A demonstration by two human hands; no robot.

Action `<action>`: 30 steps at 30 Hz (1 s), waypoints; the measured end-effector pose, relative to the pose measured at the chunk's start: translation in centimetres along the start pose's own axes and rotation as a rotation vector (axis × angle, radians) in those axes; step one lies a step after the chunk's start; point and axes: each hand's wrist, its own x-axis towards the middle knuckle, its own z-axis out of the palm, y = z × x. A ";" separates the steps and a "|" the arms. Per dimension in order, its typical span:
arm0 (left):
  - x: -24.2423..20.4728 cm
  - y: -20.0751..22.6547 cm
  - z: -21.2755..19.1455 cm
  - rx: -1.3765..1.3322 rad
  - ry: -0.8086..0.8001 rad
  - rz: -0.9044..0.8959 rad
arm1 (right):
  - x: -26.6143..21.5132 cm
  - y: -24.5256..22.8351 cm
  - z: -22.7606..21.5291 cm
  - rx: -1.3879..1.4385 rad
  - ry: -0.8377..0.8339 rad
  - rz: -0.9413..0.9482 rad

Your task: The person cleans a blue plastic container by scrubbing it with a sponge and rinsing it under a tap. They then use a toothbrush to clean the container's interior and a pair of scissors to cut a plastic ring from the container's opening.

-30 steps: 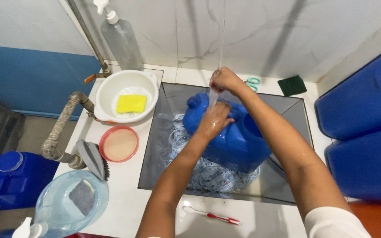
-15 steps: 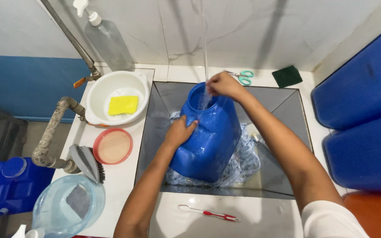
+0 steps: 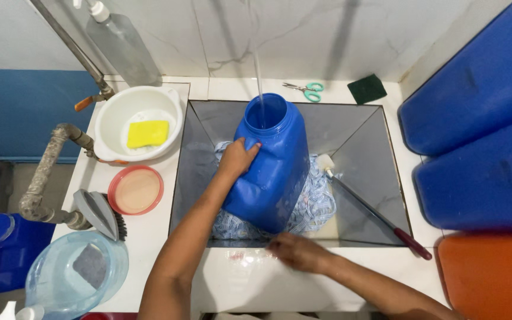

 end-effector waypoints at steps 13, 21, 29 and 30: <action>-3.2 8.1 7.0 0.283 -0.099 0.379 | 0.2 8.3 -15.2 -0.211 0.858 0.957; -3.7 11.0 10.5 0.354 -0.192 0.479 | -4.9 10.2 -12.3 -0.183 1.022 0.907; 0.1 12.5 11.0 0.440 -0.232 0.592 | -2.2 3.7 -11.5 -0.242 0.620 1.039; -0.3 12.1 10.9 0.486 -0.259 0.640 | -1.8 2.8 -11.4 -0.332 0.536 1.045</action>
